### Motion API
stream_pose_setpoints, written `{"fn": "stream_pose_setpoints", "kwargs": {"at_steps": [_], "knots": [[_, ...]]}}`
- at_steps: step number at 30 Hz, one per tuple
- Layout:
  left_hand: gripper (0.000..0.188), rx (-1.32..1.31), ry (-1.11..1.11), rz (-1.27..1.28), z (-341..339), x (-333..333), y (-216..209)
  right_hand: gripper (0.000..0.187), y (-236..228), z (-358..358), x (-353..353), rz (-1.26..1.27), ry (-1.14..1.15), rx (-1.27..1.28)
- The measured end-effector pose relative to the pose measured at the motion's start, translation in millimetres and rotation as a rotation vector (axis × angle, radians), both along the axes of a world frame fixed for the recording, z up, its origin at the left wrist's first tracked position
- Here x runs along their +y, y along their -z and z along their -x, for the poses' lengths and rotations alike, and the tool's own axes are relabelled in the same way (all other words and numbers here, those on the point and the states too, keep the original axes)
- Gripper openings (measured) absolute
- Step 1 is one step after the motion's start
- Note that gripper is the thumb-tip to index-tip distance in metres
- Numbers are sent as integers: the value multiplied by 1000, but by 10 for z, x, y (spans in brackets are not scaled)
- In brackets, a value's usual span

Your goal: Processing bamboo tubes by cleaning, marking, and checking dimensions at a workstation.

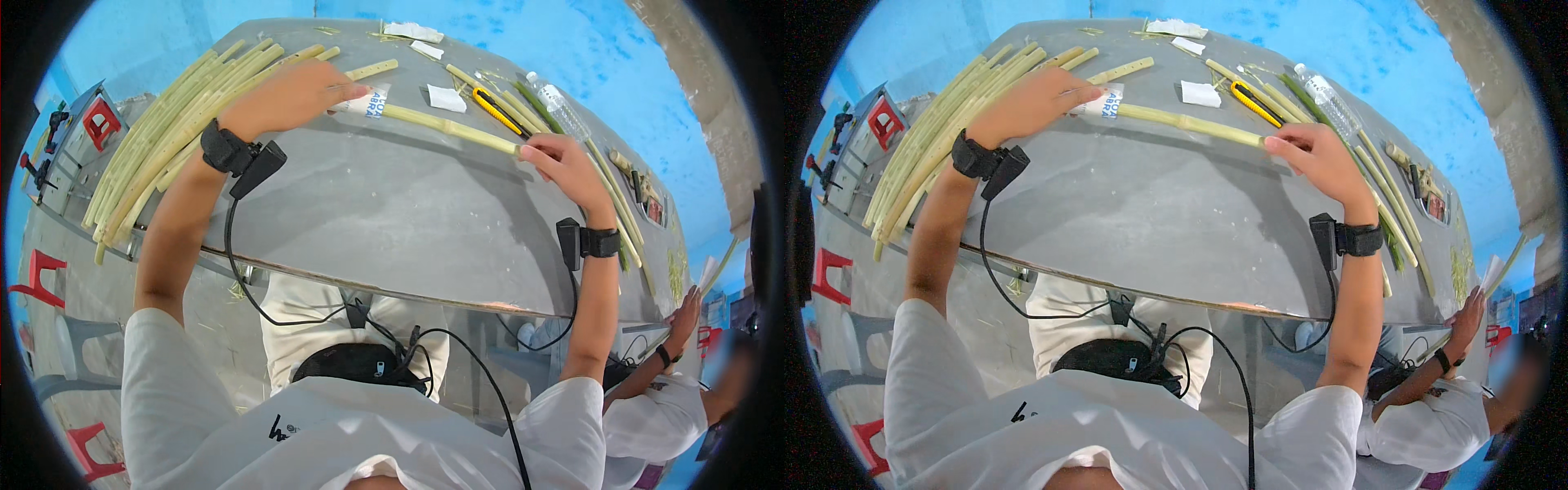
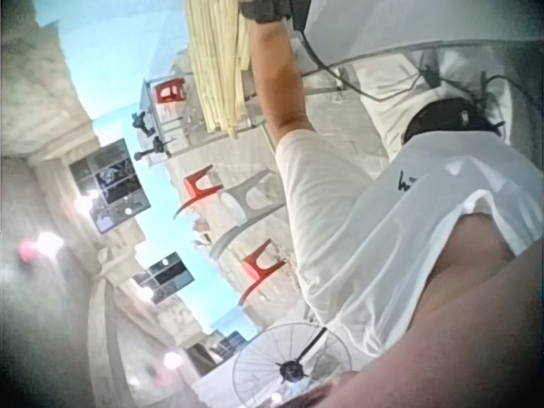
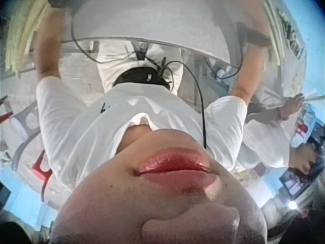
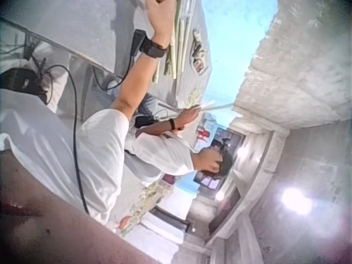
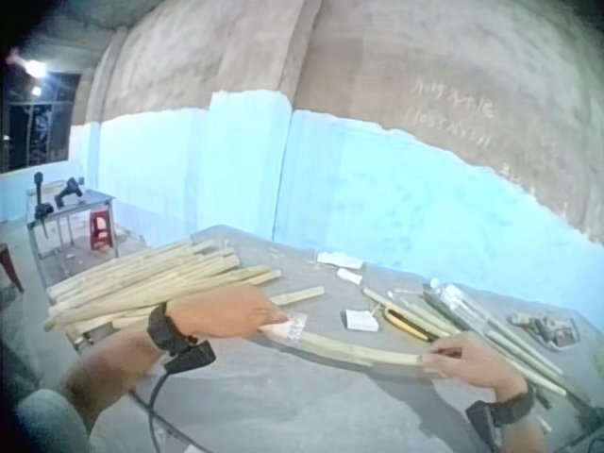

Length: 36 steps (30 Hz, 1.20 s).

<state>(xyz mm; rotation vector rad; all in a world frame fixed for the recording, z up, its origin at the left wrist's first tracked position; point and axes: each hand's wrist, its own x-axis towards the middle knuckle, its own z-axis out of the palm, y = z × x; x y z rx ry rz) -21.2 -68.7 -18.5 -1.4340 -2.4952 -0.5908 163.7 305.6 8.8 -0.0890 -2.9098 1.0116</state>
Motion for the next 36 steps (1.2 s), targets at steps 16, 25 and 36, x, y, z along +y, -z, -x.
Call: {"fn": "stream_pose_setpoints", "kwargs": {"at_steps": [16,25,36], "knots": [[50,5,-135,-45,-18,53,33,43,69,8,126,-239,-19,221],[34,177,-16,32,40,9,145,47,114,37,174,-200,61,141],[50,-95,-142,-93,-30,51,-105,50,83,4,169,-237,37,226]]}}
